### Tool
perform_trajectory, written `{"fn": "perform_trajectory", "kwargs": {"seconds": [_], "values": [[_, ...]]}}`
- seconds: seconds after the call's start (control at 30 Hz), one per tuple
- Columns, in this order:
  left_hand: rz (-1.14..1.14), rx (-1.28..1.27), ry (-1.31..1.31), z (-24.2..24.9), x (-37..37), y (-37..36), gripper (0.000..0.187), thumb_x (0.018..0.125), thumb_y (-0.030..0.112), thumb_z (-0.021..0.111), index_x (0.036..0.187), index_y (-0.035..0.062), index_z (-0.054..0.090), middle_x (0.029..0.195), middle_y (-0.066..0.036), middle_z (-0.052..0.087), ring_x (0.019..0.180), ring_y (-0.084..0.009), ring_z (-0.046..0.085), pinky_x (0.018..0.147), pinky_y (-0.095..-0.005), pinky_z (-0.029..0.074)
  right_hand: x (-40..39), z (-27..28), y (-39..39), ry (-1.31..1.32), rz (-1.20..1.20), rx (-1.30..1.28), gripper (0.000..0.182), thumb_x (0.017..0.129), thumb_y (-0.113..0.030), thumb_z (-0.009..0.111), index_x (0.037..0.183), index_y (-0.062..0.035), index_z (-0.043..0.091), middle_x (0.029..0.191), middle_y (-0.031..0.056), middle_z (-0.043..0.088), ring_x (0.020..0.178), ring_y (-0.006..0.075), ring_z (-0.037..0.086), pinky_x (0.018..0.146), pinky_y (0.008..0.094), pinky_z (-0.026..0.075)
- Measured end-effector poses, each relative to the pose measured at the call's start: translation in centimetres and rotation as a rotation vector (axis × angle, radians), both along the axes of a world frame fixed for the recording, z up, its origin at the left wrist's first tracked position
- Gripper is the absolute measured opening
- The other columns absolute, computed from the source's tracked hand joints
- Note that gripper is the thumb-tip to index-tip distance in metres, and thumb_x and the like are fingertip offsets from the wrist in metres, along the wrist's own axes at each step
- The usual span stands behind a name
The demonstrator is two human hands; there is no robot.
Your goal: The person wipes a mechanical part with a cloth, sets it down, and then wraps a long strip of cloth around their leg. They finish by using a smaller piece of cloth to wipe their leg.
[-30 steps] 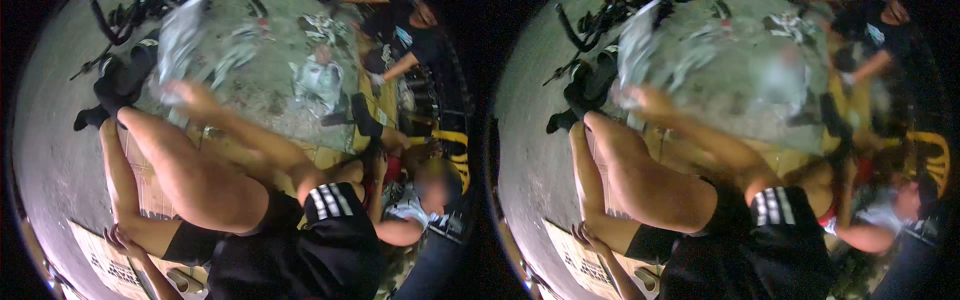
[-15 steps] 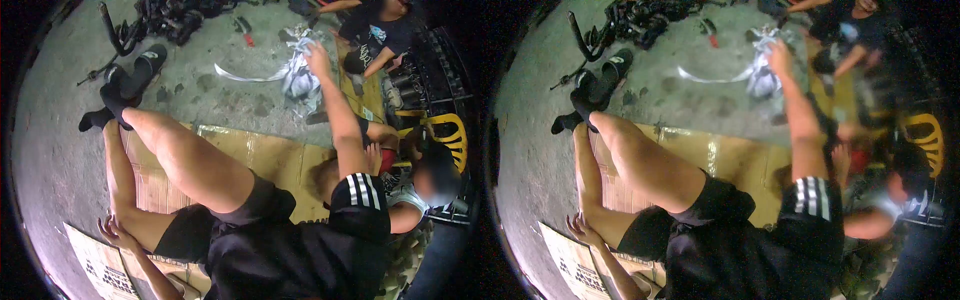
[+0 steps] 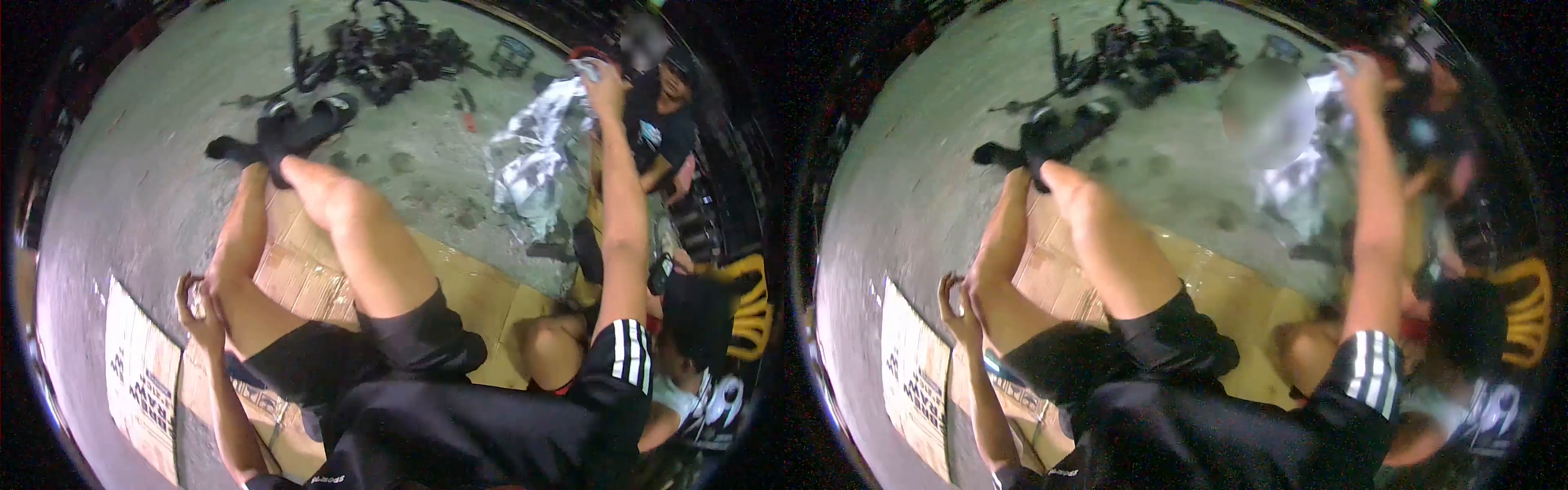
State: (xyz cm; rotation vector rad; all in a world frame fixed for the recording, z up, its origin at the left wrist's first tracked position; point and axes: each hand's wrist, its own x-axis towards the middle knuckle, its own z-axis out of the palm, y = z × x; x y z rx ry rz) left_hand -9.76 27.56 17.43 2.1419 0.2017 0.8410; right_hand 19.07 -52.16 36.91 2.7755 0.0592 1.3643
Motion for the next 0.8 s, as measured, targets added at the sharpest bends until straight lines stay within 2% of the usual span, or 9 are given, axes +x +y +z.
{"fn": "perform_trajectory", "kwargs": {"seconds": [0.13,0.17,0.23,0.33,0.47,0.53,0.57,0.73,0.8], "values": [[0.109,0.223,-0.061,1.7,-1.6,1.9,0.036,0.089,0.003,0.064,0.125,-0.0019,0.064,0.118,-0.015,0.069,0.112,-0.0274,0.064,0.102,-0.0396,0.046,0.4,1.4,5.4,0.385,0.155,0.287,0.039,0.090,-0.020,0.073,0.125,-0.0052,0.069,0.119,0.0172,0.071,0.116,0.0270,0.065,0.101,0.0370,0.048],[0.156,0.187,-0.107,1.8,-2.0,2.1,0.034,0.088,0.002,0.065,0.122,0.0000,0.066,0.115,-0.015,0.071,0.111,-0.0276,0.065,0.101,-0.0393,0.047,7.5,-3.2,-4.4,0.376,0.402,0.116,0.037,0.093,-0.021,0.070,0.123,0.0000,0.070,0.120,0.0178,0.072,0.114,0.0223,0.067,0.102,0.0337,0.047],[0.153,0.193,-0.151,4.6,-3.7,1.4,0.030,0.087,0.004,0.068,0.117,0.0004,0.068,0.110,-0.014,0.072,0.108,-0.0275,0.067,0.098,-0.0387,0.047,9.1,-5.5,-2.1,0.625,0.711,0.233,0.037,0.096,-0.029,0.067,0.116,0.0019,0.073,0.118,0.0175,0.073,0.106,0.0210,0.069,0.099,0.0332,0.048],[0.135,0.192,-0.117,6.5,-7.5,2.6,0.015,0.095,0.011,0.064,0.103,0.0008,0.071,0.104,-0.011,0.073,0.103,-0.0251,0.067,0.093,-0.0362,0.048,7.6,-5.3,1.1,0.522,0.112,0.334,0.058,0.097,-0.050,0.064,0.117,0.0036,0.069,0.121,0.0165,0.071,0.111,0.0282,0.067,0.099,0.0383,0.048],[0.100,-0.006,-0.086,7.6,-11.5,5.2,0.023,0.104,0.013,0.054,0.108,-0.0024,0.070,0.106,-0.010,0.073,0.097,-0.0169,0.065,0.094,-0.0310,0.048,7.5,-4.4,6.2,0.483,0.376,0.329,0.062,0.095,-0.054,0.064,0.113,0.0045,0.070,0.115,0.0165,0.072,0.104,0.0291,0.067,0.098,0.0374,0.047],[0.163,-0.065,-0.030,9.2,-13.2,5.0,0.025,0.105,0.015,0.053,0.109,-0.0019,0.071,0.107,-0.010,0.073,0.097,-0.0163,0.066,0.094,-0.0303,0.048,5.5,-2.3,11.0,0.419,0.255,0.156,0.052,0.099,-0.051,0.061,0.108,-0.0006,0.072,0.097,0.0113,0.074,0.093,0.0153,0.065,0.087,0.0306,0.048],[0.216,0.060,-0.111,10.0,-13.2,4.8,0.026,0.105,0.016,0.053,0.111,-0.0016,0.071,0.108,-0.009,0.073,0.100,-0.0158,0.066,0.095,-0.0296,0.048,5.9,-1.1,11.6,0.569,0.295,0.271,0.055,0.097,-0.050,0.064,0.106,0.0028,0.072,0.110,0.0165,0.074,0.103,0.0285,0.067,0.094,0.0370,0.048],[0.168,-0.025,-0.261,11.5,-12.7,4.5,0.028,0.104,0.020,0.054,0.115,-0.0002,0.071,0.108,-0.010,0.076,0.106,-0.0169,0.068,0.096,-0.0323,0.048,4.8,2.7,18.6,0.236,0.604,0.140,0.052,0.100,-0.044,0.061,0.131,-0.0027,0.065,0.131,0.0164,0.067,0.122,0.0289,0.062,0.105,0.0373,0.045],[0.051,0.020,-0.280,11.7,-12.0,4.5,0.039,0.108,0.024,0.046,0.100,-0.0057,0.071,0.110,-0.013,0.074,0.107,-0.0216,0.066,0.097,-0.0339,0.048,6.2,3.7,20.8,0.233,0.613,0.212,0.050,0.100,-0.042,0.060,0.130,-0.0026,0.065,0.132,0.0170,0.066,0.123,0.0295,0.061,0.106,0.0376,0.044]]}}
